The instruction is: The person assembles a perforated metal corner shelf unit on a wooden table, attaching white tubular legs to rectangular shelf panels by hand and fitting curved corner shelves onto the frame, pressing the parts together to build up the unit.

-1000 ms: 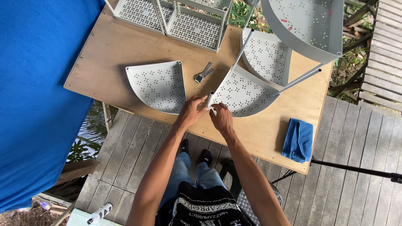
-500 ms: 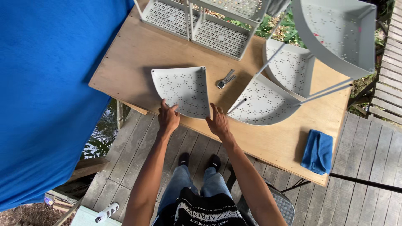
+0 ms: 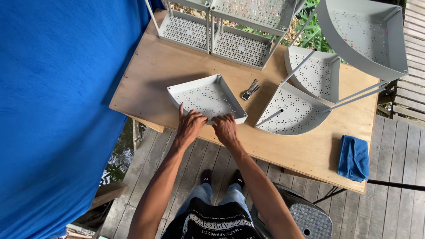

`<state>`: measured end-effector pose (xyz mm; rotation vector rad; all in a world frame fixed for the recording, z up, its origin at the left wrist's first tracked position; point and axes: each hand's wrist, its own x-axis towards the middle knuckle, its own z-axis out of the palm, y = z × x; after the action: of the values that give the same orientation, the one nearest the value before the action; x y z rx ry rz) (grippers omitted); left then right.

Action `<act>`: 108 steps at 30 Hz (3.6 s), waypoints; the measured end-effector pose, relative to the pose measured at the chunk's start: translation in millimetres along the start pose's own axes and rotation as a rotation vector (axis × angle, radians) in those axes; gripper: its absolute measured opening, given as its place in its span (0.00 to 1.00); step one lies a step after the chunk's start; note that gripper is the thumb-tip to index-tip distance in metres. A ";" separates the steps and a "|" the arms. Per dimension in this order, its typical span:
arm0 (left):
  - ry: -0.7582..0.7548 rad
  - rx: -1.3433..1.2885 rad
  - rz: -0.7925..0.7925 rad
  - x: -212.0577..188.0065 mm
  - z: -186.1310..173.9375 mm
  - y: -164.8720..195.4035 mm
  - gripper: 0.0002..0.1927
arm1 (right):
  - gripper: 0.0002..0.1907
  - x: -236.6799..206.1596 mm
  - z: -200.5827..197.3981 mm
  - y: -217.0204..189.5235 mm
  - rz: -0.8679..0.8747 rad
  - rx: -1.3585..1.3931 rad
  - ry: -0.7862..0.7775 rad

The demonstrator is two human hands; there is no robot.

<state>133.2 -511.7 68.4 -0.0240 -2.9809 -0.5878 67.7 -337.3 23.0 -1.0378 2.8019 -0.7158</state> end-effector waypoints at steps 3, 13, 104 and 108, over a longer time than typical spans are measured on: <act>0.005 -0.192 -0.078 5.0 -34.2 0.2 0.11 | 0.12 10.4 -27.7 -0.3 -0.155 0.011 0.021; 0.119 -0.531 -0.374 33.7 -145.9 -52.0 0.39 | 0.04 -4.0 -225.4 -20.0 -0.472 -0.239 0.128; 0.101 -0.609 0.035 302.0 -7.2 275.5 0.12 | 0.36 -59.8 -451.3 121.4 0.051 -0.022 0.542; 0.217 -0.763 0.052 306.0 -1.8 282.6 0.11 | 0.36 -58.8 -456.2 120.3 0.076 -0.021 0.513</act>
<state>-160.9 -252.3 208.7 -0.0887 -2.3685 -1.5539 -59.6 -37.4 369.2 -0.8397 3.2539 -1.0790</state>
